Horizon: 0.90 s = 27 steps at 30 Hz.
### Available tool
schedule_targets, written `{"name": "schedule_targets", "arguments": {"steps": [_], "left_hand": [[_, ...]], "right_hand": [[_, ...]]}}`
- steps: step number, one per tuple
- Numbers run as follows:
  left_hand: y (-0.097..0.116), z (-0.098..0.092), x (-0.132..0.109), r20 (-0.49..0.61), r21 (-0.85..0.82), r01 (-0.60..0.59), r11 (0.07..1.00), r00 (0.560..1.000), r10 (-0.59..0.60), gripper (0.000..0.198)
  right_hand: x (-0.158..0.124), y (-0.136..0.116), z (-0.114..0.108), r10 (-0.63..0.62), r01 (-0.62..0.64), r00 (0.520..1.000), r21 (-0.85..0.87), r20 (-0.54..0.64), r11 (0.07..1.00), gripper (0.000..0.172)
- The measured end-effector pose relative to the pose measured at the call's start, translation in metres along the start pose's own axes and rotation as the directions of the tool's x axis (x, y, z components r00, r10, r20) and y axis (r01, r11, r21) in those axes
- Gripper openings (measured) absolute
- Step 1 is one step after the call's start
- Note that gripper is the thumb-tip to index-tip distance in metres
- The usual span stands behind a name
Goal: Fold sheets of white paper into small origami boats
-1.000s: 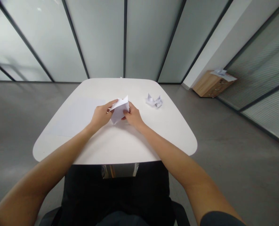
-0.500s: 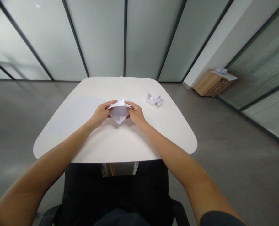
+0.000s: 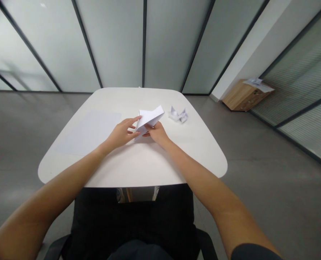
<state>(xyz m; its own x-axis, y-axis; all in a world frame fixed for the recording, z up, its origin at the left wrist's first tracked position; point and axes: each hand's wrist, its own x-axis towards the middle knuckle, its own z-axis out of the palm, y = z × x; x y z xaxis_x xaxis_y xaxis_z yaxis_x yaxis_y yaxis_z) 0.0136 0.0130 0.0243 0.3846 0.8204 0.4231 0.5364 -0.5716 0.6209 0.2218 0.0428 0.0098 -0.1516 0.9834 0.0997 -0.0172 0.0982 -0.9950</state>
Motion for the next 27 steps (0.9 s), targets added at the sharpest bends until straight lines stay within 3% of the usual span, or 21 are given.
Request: {"name": "schedule_targets", "arguments": {"steps": [6,13,19,22,24,27], "left_hand": [[0.007,0.008,-0.004,-0.003,0.031,-0.039,0.999,0.999,0.039,0.068],[0.004,0.012,-0.004,-0.009,0.058,-0.061,0.996,0.998,0.062,0.079],[-0.006,0.007,-0.003,0.043,0.184,-0.015,0.983,0.999,0.007,0.071],[-0.013,0.000,-0.003,0.049,0.206,0.009,0.979,0.999,-0.020,0.070],[-0.019,-0.005,-0.002,0.043,0.216,0.030,0.976,0.998,-0.040,0.071],[-0.029,-0.013,-0.001,0.072,0.231,0.042,0.972,0.996,-0.061,0.070]], "right_hand": [[-0.001,0.003,0.004,-0.020,0.010,0.995,-0.101,-0.097,0.995,0.023],[0.004,0.008,-0.001,0.026,-0.019,0.998,0.104,-0.061,0.994,0.031],[-0.006,-0.008,-0.005,0.104,-0.165,0.963,0.241,0.247,0.956,0.032],[-0.010,-0.018,-0.012,0.110,-0.198,0.945,0.272,0.309,0.942,0.033],[-0.009,-0.021,-0.019,0.099,-0.192,0.948,0.295,0.302,0.936,0.035],[-0.001,-0.017,-0.031,0.117,-0.164,0.979,0.306,0.164,0.938,0.028]]}}
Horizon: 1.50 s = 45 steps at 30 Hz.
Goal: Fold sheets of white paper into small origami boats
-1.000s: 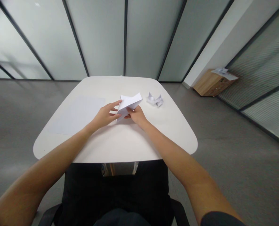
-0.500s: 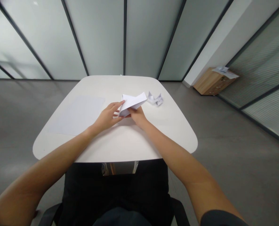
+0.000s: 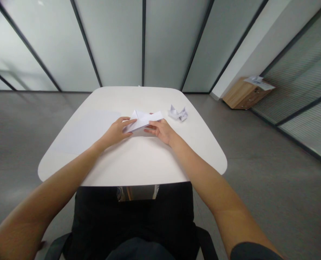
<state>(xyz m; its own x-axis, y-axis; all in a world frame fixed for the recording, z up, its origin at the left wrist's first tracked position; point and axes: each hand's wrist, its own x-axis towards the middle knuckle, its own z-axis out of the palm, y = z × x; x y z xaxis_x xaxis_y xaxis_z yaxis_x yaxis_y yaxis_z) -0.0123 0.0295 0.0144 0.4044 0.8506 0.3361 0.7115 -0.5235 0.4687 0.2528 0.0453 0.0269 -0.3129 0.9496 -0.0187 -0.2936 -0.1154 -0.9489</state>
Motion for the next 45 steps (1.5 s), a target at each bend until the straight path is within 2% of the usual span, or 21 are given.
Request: {"name": "schedule_targets", "arguments": {"steps": [3,5,9,12,16,25,29,32,37,41,43,45], "left_hand": [[-0.008,-0.005,0.001,0.042,-0.001,0.029,1.000,0.999,-0.029,0.068],[-0.009,-0.008,0.001,0.036,-0.051,0.063,0.997,0.997,-0.061,0.064],[-0.005,-0.012,0.000,-0.021,-0.253,0.130,0.959,0.990,-0.140,0.052],[-0.006,-0.015,-0.002,-0.048,-0.336,0.156,0.929,0.982,-0.182,0.059],[-0.013,-0.018,-0.004,-0.028,-0.355,0.224,0.908,0.968,-0.249,0.067],[-0.030,-0.012,-0.003,0.008,-0.369,0.310,0.876,0.944,-0.331,0.056],[-0.025,-0.015,-0.005,-0.005,-0.343,0.287,0.895,0.952,-0.307,0.060],[-0.020,-0.016,-0.006,0.004,-0.388,0.288,0.876,0.951,-0.311,0.061],[-0.021,-0.014,-0.006,0.021,-0.502,0.285,0.817,0.948,-0.318,0.059],[-0.025,-0.015,-0.005,-0.070,-0.377,0.261,0.889,0.949,-0.308,0.044],[-0.023,-0.016,-0.005,-0.106,-0.269,0.220,0.938,0.961,-0.256,0.038],[-0.020,-0.017,-0.005,-0.105,-0.182,0.142,0.973,0.981,-0.163,0.041]], "right_hand": [[0.009,0.004,-0.013,0.030,-0.048,0.982,-0.095,-0.184,0.994,0.016],[0.013,0.006,-0.020,0.016,-0.054,0.974,-0.161,-0.224,0.986,0.016],[0.014,0.009,-0.025,-0.044,-0.020,0.971,-0.262,-0.235,0.965,0.022],[0.014,0.010,-0.027,-0.070,-0.003,0.970,-0.299,-0.232,0.954,0.027],[0.016,0.012,-0.030,-0.072,-0.015,0.964,-0.324,-0.257,0.946,0.023],[0.017,0.010,-0.032,-0.030,-0.088,0.953,-0.370,-0.302,0.925,0.023],[0.015,0.006,-0.030,-0.033,-0.084,0.958,-0.386,-0.287,0.918,0.029],[0.014,0.003,-0.030,-0.053,-0.049,0.966,-0.383,-0.252,0.922,0.037],[0.014,0.002,-0.031,-0.047,-0.060,0.964,-0.386,-0.263,0.921,0.028],[0.014,0.002,-0.031,-0.044,-0.066,0.958,-0.367,-0.284,0.928,0.027],[0.014,0.003,-0.031,-0.032,-0.072,0.957,-0.344,-0.288,0.936,0.027],[0.013,0.003,-0.029,-0.020,-0.076,0.958,-0.320,-0.287,0.944,0.027]]}}
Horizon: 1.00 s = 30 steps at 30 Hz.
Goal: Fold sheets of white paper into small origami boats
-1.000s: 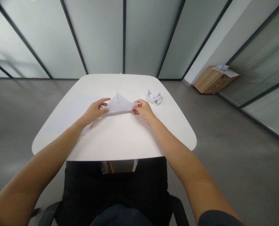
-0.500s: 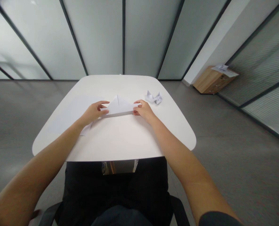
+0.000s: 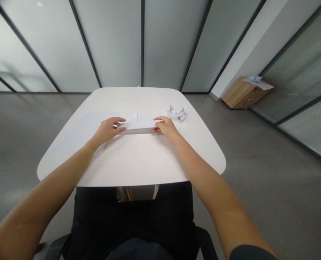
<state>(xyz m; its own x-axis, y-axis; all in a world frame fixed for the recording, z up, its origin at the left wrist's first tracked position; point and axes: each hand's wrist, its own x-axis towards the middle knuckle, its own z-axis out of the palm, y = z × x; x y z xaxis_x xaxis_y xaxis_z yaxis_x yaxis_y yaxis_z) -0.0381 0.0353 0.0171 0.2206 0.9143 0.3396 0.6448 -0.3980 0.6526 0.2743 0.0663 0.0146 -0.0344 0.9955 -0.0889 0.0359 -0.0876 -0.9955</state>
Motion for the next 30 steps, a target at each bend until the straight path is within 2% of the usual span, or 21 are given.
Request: {"name": "schedule_targets", "arguments": {"steps": [3,5,13,19,22,30], "left_hand": [[0.006,0.002,-0.002,0.048,0.095,-0.124,0.988,0.992,0.120,0.053],[0.010,0.003,-0.004,0.058,0.160,-0.154,0.975,0.988,0.146,0.051],[0.022,0.003,-0.008,0.039,0.348,-0.139,0.927,0.990,0.134,0.039],[0.031,0.000,-0.012,0.043,0.552,-0.148,0.821,0.988,0.149,0.043],[0.035,0.002,-0.015,0.072,0.582,-0.151,0.799,0.988,0.134,0.042],[0.044,0.017,-0.014,0.080,0.555,-0.137,0.820,0.991,0.111,0.042]], "right_hand": [[-0.002,-0.001,0.002,0.001,-0.001,1.000,0.030,0.006,1.000,0.027],[-0.003,-0.002,0.004,0.002,-0.002,1.000,0.044,0.008,0.999,0.028],[-0.009,-0.008,0.012,-0.025,0.024,1.000,0.097,0.006,0.995,0.023],[-0.012,-0.012,0.017,-0.024,0.022,1.000,0.125,0.012,0.992,0.016],[-0.016,-0.014,0.021,-0.026,0.023,0.999,0.122,0.026,0.992,0.014],[-0.023,-0.017,0.030,-0.059,0.052,0.992,0.066,0.114,0.996,0.015]]}}
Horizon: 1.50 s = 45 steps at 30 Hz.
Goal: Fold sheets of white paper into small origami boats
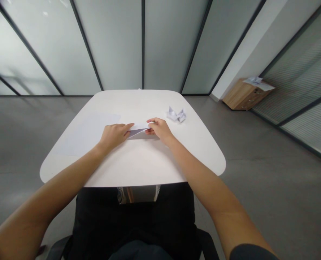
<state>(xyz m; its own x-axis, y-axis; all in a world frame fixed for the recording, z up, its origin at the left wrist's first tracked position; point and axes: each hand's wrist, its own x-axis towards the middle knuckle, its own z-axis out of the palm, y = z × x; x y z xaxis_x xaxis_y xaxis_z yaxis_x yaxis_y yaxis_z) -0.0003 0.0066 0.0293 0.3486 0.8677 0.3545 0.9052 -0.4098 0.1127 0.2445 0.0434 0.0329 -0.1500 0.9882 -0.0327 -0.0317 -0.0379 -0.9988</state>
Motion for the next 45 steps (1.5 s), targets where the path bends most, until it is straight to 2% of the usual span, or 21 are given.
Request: {"name": "schedule_targets", "arguments": {"steps": [2,3,6,8,10,16,19,22,25,28,31,34,38,42,45], "left_hand": [[0.002,0.001,0.002,-0.020,-0.006,0.028,1.000,0.999,-0.028,0.041],[0.003,0.001,0.003,-0.033,-0.016,0.044,0.999,0.998,-0.045,0.041],[0.005,-0.002,0.005,-0.085,-0.069,0.095,0.993,0.991,-0.100,0.042],[0.007,-0.005,0.007,-0.112,-0.108,0.116,0.987,0.986,-0.128,0.042],[0.010,-0.008,0.007,-0.132,-0.138,0.115,0.984,0.982,-0.133,0.043],[0.021,-0.007,0.006,-0.186,-0.248,0.078,0.966,0.974,-0.127,0.042],[0.021,-0.004,0.007,-0.202,-0.343,0.103,0.934,0.963,-0.181,0.044],[0.015,-0.001,0.010,-0.172,-0.442,0.156,0.883,0.952,-0.254,0.047],[0.005,0.005,0.013,-0.052,-0.615,0.227,0.755,0.944,-0.326,0.051],[-0.001,0.013,0.017,0.127,-0.837,0.289,0.464,0.928,-0.349,0.058],[-0.002,0.016,0.019,0.247,-0.941,0.301,0.157,0.924,-0.292,0.055],[0.001,0.013,0.019,0.321,-0.945,0.327,-0.029,0.903,-0.284,0.047],[0.001,0.004,0.016,0.394,-0.917,0.358,-0.175,0.881,-0.261,0.047],[-0.002,0.002,0.013,0.416,-0.898,0.374,-0.230,0.892,-0.174,0.053],[-0.004,0.005,0.011,0.417,-0.892,0.366,-0.263,0.892,-0.172,0.054]], "right_hand": [[-0.001,0.000,0.001,-0.052,0.052,0.999,-0.010,0.012,0.999,0.020],[-0.002,0.000,0.002,-0.083,0.083,0.996,-0.013,0.016,0.996,0.028],[-0.006,0.003,0.007,-0.152,0.154,0.988,-0.057,0.029,0.986,0.063],[-0.008,0.006,0.014,-0.148,0.153,0.988,-0.135,0.047,0.979,0.081],[-0.010,0.010,0.021,-0.122,0.135,0.990,-0.223,0.072,0.965,0.090],[-0.014,0.017,0.038,-0.156,0.181,0.983,-0.387,0.096,0.904,0.080],[-0.013,0.017,0.039,-0.188,0.215,0.976,-0.386,0.107,0.897,0.068],[-0.010,0.017,0.035,-0.195,0.211,0.977,-0.364,0.081,0.907,0.055],[-0.006,0.016,0.031,-0.183,0.188,0.982,-0.342,0.048,0.921,0.052],[-0.003,0.014,0.027,-0.165,0.170,0.986,-0.284,0.041,0.944,0.054],[-0.002,0.011,0.023,-0.150,0.155,0.988,-0.205,0.043,0.966,0.054],[-0.002,0.007,0.020,-0.124,0.128,0.991,-0.108,0.040,0.986,0.051],[-0.002,0.004,0.019,-0.086,0.088,0.995,-0.038,0.059,0.995,0.053],[-0.003,0.005,0.019,-0.076,0.080,0.993,-0.037,0.094,0.996,0.061],[-0.003,0.008,0.017,-0.076,0.078,0.991,-0.011,0.107,0.997,0.062]]}}
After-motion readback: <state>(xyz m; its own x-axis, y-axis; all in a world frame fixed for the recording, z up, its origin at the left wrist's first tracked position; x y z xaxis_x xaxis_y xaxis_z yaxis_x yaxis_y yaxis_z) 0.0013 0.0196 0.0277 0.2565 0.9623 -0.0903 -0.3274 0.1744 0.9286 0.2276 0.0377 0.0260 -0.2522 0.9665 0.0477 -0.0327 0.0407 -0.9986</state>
